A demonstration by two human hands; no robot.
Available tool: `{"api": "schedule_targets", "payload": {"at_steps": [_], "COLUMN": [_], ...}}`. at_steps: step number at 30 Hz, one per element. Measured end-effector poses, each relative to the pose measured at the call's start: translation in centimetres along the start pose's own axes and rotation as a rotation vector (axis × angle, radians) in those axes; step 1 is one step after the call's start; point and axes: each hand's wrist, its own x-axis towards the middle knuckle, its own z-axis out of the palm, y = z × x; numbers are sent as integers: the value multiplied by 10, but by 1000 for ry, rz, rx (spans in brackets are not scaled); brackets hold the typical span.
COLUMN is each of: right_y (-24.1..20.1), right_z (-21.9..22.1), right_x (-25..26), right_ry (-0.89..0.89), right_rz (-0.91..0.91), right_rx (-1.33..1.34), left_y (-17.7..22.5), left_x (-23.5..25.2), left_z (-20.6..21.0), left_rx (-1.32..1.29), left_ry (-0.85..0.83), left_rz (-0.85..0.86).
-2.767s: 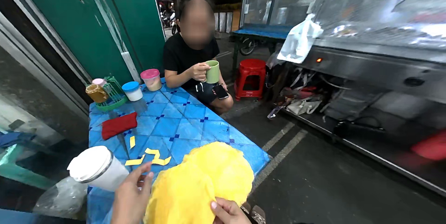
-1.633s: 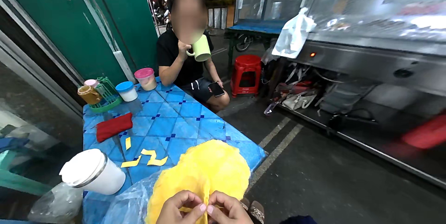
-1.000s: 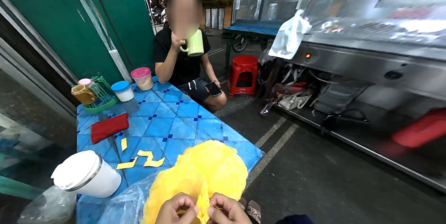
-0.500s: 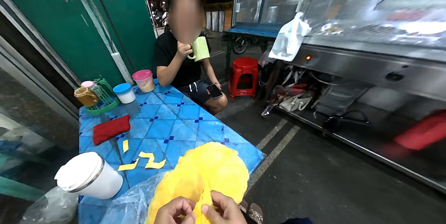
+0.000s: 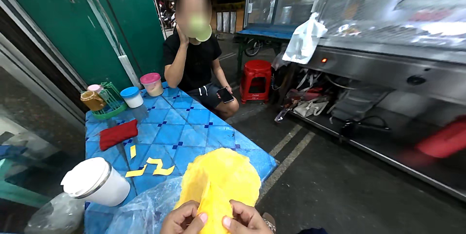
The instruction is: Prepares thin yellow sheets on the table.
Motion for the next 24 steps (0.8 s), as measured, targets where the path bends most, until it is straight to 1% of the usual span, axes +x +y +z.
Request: {"api": "schedule_targets", "payload": {"at_steps": [3,5,7,10,13,15,16,18,21,22,24], "right_y": [2,2,-1,-11,-23,-24,-22,-21,-21,-23,-26], "right_z": [-4,-8,-11,-9,-2,4,7,13,18,19,16], "right_x": [-1,-1,-1,1,5,8,8,5,0,-1,-1], "right_ry": [11,11,16,47,64,108,133,133,37,10,-4], "right_rz": [25,38,56,29,-15,-46,-74,-138,-269,-294,-294], "right_rx": [78,100,74,-119,-328,-461,-532,-657,-739,-737,-645], "left_y": [-2,-5,-6,-6,-7,-8,-7,1,16,18,20], "left_x": [-1,-1,-1,0,-1,-1,-1,-2,-1,0,4], "left_z": [0,-1,-2,0,6,9,11,14,16,18,18], "left_rx": [-63,-98,-117,-69,18,41,37,55,216,243,200], "left_ry": [41,70,62,-18,-116,-175,-176,-159,-128,-103,-77], "left_rz": [-32,-26,1,81,130,146,131,49,-50,-36,55]}}
